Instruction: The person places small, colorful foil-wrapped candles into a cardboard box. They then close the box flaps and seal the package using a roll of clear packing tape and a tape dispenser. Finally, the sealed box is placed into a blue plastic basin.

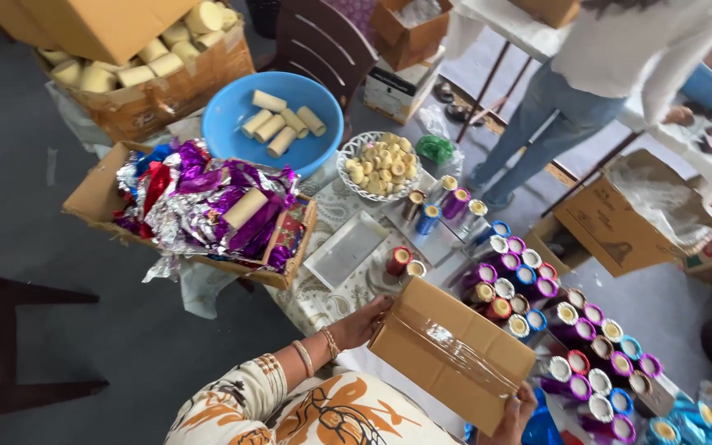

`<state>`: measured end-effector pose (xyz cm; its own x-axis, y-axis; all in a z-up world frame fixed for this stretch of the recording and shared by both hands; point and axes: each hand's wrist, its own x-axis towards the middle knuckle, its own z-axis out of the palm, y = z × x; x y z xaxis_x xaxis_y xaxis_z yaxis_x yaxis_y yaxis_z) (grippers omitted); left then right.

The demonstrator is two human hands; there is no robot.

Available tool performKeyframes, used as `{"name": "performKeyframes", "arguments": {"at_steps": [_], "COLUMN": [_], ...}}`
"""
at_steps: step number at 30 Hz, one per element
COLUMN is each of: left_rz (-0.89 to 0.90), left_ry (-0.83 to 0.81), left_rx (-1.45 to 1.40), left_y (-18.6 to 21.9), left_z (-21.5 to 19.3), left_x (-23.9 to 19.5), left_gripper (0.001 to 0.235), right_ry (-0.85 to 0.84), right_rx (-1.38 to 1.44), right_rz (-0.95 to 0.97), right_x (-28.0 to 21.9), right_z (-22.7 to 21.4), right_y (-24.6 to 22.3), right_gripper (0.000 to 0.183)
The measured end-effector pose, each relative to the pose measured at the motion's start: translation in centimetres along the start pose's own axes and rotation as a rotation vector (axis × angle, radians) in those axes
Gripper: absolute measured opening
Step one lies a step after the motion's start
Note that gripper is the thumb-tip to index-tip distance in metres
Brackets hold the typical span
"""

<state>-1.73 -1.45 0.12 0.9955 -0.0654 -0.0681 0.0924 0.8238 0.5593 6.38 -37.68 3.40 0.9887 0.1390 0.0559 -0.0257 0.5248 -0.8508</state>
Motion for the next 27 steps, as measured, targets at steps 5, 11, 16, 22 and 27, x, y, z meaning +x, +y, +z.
{"name": "performKeyframes", "arguments": {"at_steps": [5, 11, 16, 22, 27], "left_rz": [-0.048, -0.025, 0.046, -0.096, 0.054], "left_ry": [0.236, 0.238, 0.242, 0.3, -0.02], "left_rx": [0.131, 0.182, 0.385, 0.661, 0.565], "left_y": [6.0, 10.4, 18.1, 31.9, 39.0], "left_z": [5.7, 2.3, 0.6, 1.4, -4.2], "left_x": [-1.6, -0.1, 1.2, 1.2, 2.6], "left_gripper": [0.05, 0.055, 0.058, 0.063, 0.064], "right_ry": [-0.049, -0.053, -0.048, -0.023, 0.154], "right_rx": [-0.053, 0.031, 0.075, 0.143, 0.117], "right_rz": [0.083, 0.246, 0.383, 0.514, 0.757], "right_x": [2.4, 3.9, 4.7, 6.0, 7.6], "right_z": [0.6, 5.6, 10.3, 17.3, 25.1], "right_y": [3.5, 6.9, 9.2, 12.3, 15.1], "right_gripper": [0.078, 0.079, 0.08, 0.082, 0.092]}}
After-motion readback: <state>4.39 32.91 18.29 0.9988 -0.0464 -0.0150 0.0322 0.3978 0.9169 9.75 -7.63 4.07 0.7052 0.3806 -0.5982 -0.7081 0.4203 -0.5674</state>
